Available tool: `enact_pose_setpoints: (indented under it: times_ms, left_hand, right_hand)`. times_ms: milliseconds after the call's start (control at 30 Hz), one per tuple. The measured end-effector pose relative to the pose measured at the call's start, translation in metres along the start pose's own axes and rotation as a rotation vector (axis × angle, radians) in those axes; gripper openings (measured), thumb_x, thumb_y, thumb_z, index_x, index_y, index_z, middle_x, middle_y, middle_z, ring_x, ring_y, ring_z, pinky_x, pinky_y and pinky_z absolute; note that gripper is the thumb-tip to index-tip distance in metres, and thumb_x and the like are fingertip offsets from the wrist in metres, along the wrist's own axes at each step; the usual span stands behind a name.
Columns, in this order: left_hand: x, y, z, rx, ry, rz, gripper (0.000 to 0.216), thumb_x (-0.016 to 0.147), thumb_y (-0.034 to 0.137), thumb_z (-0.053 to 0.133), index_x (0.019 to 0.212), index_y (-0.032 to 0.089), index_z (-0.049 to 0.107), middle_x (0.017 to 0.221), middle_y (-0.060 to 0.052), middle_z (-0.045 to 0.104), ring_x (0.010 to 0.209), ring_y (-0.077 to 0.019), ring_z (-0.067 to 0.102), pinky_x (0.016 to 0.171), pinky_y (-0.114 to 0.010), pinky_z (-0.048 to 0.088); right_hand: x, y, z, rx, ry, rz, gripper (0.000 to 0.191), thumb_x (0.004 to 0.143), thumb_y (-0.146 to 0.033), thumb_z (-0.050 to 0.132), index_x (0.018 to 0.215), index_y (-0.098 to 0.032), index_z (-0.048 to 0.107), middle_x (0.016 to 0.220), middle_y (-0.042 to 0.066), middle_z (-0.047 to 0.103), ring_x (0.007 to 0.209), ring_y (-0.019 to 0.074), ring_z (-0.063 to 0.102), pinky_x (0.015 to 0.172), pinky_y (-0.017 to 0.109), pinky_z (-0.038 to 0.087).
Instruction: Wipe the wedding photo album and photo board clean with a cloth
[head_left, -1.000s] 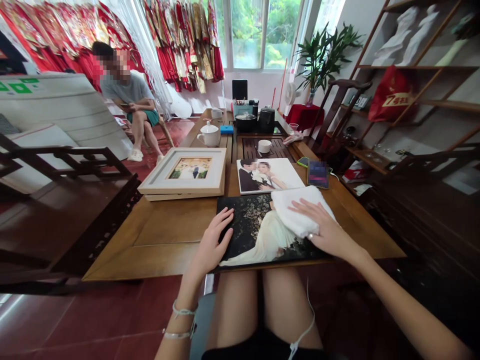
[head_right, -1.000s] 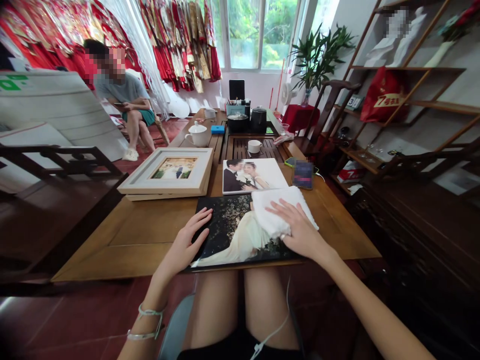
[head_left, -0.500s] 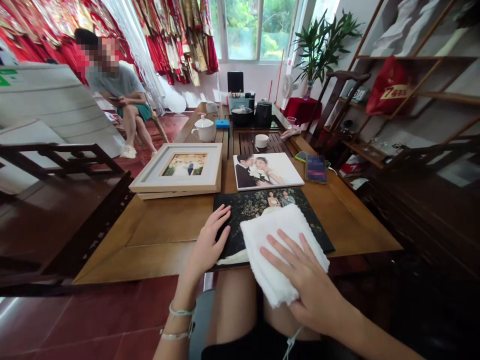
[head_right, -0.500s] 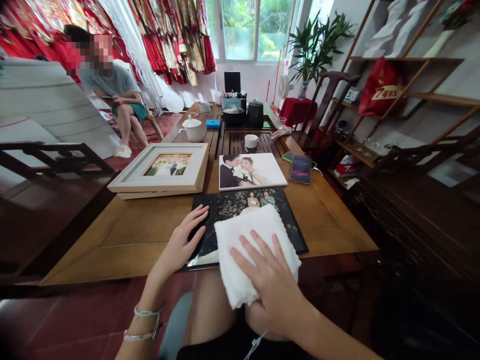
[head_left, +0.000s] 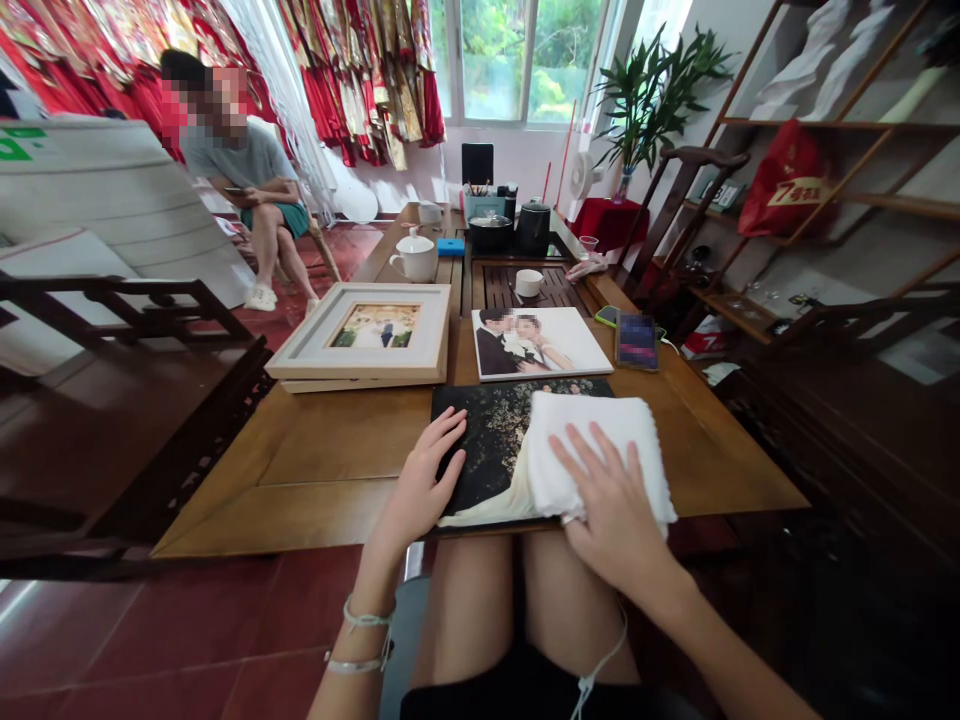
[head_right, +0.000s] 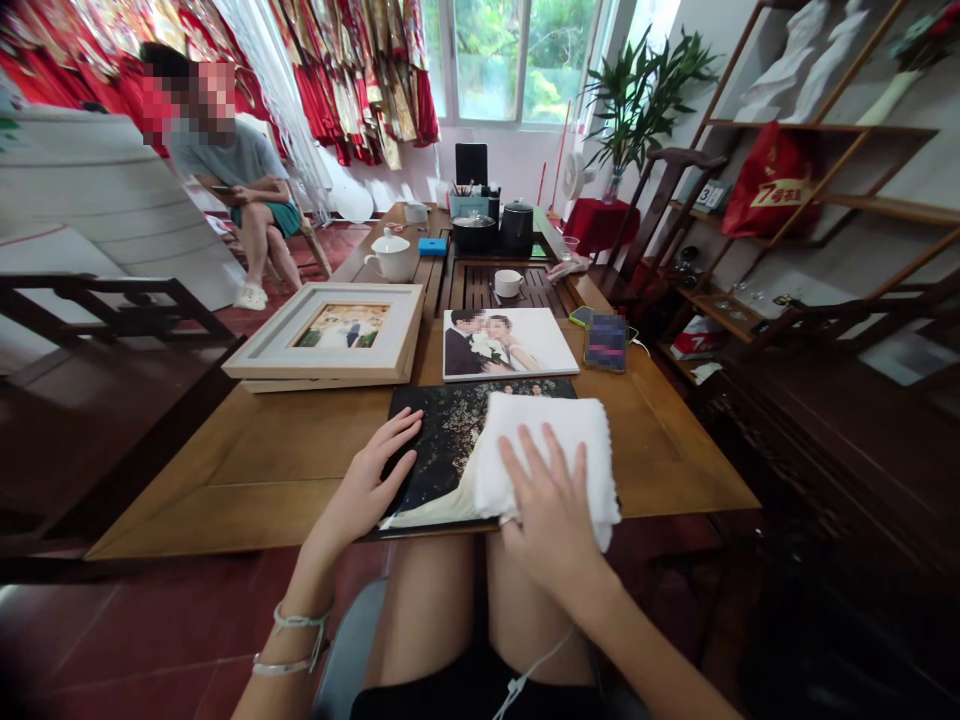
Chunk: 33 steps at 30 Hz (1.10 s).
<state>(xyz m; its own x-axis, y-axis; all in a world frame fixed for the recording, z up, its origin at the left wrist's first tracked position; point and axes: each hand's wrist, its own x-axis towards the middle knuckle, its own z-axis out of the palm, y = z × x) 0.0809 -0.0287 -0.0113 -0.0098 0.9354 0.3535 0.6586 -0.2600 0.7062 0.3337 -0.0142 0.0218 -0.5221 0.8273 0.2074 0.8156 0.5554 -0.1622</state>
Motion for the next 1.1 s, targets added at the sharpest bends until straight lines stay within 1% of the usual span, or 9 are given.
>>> enact_pose_setpoints:
  times_ms: [100, 200, 367, 467, 567, 667, 800, 900, 1100]
  left_hand:
    - [0.000, -0.001, 0.000, 0.000, -0.007, 0.006, 0.039, 0.097, 0.027, 0.045, 0.133, 0.020, 0.056, 0.146, -0.010, 0.049, 0.143, -0.0238, 0.035, 0.118, -0.049, 0.030]
    - [0.001, -0.001, 0.000, -0.002, -0.026, 0.011, 0.039, 0.097, 0.027, 0.043, 0.133, 0.021, 0.056, 0.147, -0.009, 0.048, 0.143, -0.0230, 0.035, 0.118, -0.049, 0.030]
    - [0.001, 0.000, 0.000, 0.004, -0.010, 0.000, 0.039, 0.096, 0.027, 0.044, 0.133, 0.018, 0.056, 0.146, -0.010, 0.050, 0.143, -0.0229, 0.036, 0.119, -0.048, 0.029]
    - [0.001, 0.001, 0.000, -0.010, -0.001, -0.007, 0.039, 0.096, 0.028, 0.045, 0.132, 0.018, 0.057, 0.146, -0.010, 0.050, 0.142, -0.0228, 0.036, 0.119, -0.048, 0.029]
    - [0.001, 0.001, 0.000, -0.016, -0.001, -0.008, 0.039, 0.096, 0.028, 0.045, 0.131, 0.018, 0.057, 0.146, -0.010, 0.050, 0.142, -0.0228, 0.036, 0.119, -0.048, 0.029]
    - [0.001, -0.001, 0.001, -0.022, 0.003, -0.002, 0.038, 0.096, 0.028, 0.045, 0.132, 0.019, 0.057, 0.146, -0.010, 0.050, 0.143, -0.0231, 0.036, 0.119, -0.049, 0.029]
    - [0.000, -0.003, 0.001, -0.020, 0.002, 0.018, 0.038, 0.096, 0.028, 0.045, 0.132, 0.020, 0.056, 0.146, -0.011, 0.050, 0.143, -0.0240, 0.036, 0.118, -0.051, 0.030]
    - [0.001, -0.003, 0.000, -0.013, -0.012, 0.017, 0.039, 0.097, 0.027, 0.044, 0.133, 0.020, 0.056, 0.146, -0.010, 0.050, 0.143, -0.0239, 0.035, 0.118, -0.051, 0.030]
    - [0.001, -0.001, 0.000, -0.017, -0.004, -0.001, 0.039, 0.097, 0.027, 0.044, 0.132, 0.019, 0.056, 0.147, -0.011, 0.049, 0.143, -0.0236, 0.035, 0.118, -0.051, 0.029]
  right_hand:
    - [0.001, -0.038, 0.003, 0.078, -0.053, -0.153, 0.088, 0.064, -0.013, 0.051, 0.150, -0.020, 0.034, 0.159, 0.008, 0.026, 0.147, 0.0360, 0.009, 0.113, 0.067, 0.001]
    - [0.002, -0.049, 0.002, 0.166, -0.078, -0.235, 0.089, 0.063, -0.014, 0.051, 0.150, -0.022, 0.034, 0.159, 0.006, 0.025, 0.148, 0.0337, 0.007, 0.114, 0.065, 0.000]
    - [0.013, 0.003, -0.002, 0.189, -0.052, -0.126, 0.078, 0.068, -0.012, 0.047, 0.145, -0.026, 0.043, 0.153, 0.001, 0.039, 0.145, 0.0259, 0.023, 0.117, 0.059, 0.010]
    - [0.024, 0.043, -0.003, 0.143, 0.054, 0.045, 0.068, 0.074, -0.014, 0.046, 0.141, -0.023, 0.047, 0.150, 0.004, 0.045, 0.142, 0.0271, 0.030, 0.116, 0.060, 0.016]
    - [0.036, 0.053, -0.002, 0.072, 0.092, 0.175, 0.064, 0.076, -0.014, 0.047, 0.140, -0.020, 0.048, 0.148, 0.008, 0.046, 0.141, 0.0303, 0.032, 0.113, 0.064, 0.020]
    - [0.045, 0.027, 0.001, 0.012, 0.038, 0.175, 0.065, 0.077, -0.016, 0.049, 0.142, -0.017, 0.047, 0.151, 0.010, 0.042, 0.142, 0.0353, 0.028, 0.111, 0.069, 0.017]
    - [0.048, -0.026, 0.004, 0.097, -0.040, -0.049, 0.074, 0.073, -0.016, 0.052, 0.146, -0.020, 0.042, 0.155, 0.008, 0.036, 0.145, 0.0343, 0.019, 0.114, 0.066, 0.006]
    - [0.047, -0.040, 0.003, 0.191, -0.087, -0.176, 0.077, 0.070, -0.014, 0.051, 0.146, -0.022, 0.042, 0.156, 0.006, 0.035, 0.146, 0.0304, 0.017, 0.116, 0.062, 0.003]
    - [0.060, 0.024, -0.005, 0.248, -0.064, -0.042, 0.065, 0.076, -0.013, 0.048, 0.141, -0.024, 0.048, 0.150, 0.004, 0.045, 0.143, 0.0249, 0.030, 0.117, 0.058, 0.013]
